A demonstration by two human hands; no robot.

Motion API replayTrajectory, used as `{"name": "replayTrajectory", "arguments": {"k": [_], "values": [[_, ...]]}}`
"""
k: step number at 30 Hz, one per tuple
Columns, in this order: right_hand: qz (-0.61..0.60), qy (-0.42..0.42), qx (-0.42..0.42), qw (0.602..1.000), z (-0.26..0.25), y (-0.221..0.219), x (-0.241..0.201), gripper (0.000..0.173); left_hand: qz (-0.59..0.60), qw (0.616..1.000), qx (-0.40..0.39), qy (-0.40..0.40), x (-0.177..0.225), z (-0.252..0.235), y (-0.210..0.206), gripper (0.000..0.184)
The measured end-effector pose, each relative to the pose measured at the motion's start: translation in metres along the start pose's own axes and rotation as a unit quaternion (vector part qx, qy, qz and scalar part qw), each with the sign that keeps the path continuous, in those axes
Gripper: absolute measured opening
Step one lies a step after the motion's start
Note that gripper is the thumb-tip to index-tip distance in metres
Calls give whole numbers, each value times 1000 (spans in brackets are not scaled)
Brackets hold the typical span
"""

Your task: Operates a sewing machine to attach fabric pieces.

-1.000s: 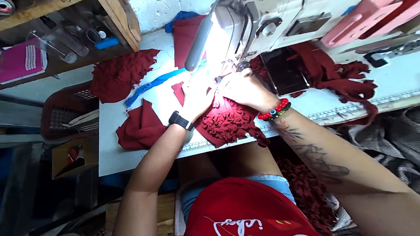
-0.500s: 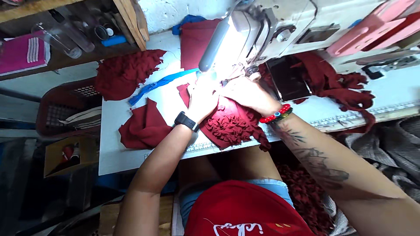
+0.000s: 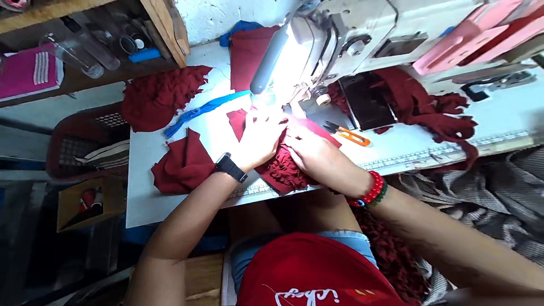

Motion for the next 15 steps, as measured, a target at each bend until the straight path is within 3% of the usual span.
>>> {"name": "replayTrajectory", "arguments": {"k": [6,11,15], "values": [[-74,-5,-6,997,15,15,12,16,12,1000,11,2,-7,6,-4,32],[-166,-68,13,984,10,28,36,32,104,994,25,27,-22,-6,-6,31],[-199,-92,16,975,-18,23,42,23,71,996,5,60,-20,-12,-5,30]]}}
Point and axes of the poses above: each hand's wrist, its own z-axis away from the middle knuckle, its own y-axis out of the back of the hand, x = y × z, the point moved 5 cm from there along -z, towards the middle knuckle, and after that the axes turned 14 degrees about -x, right-handed, at the moved point
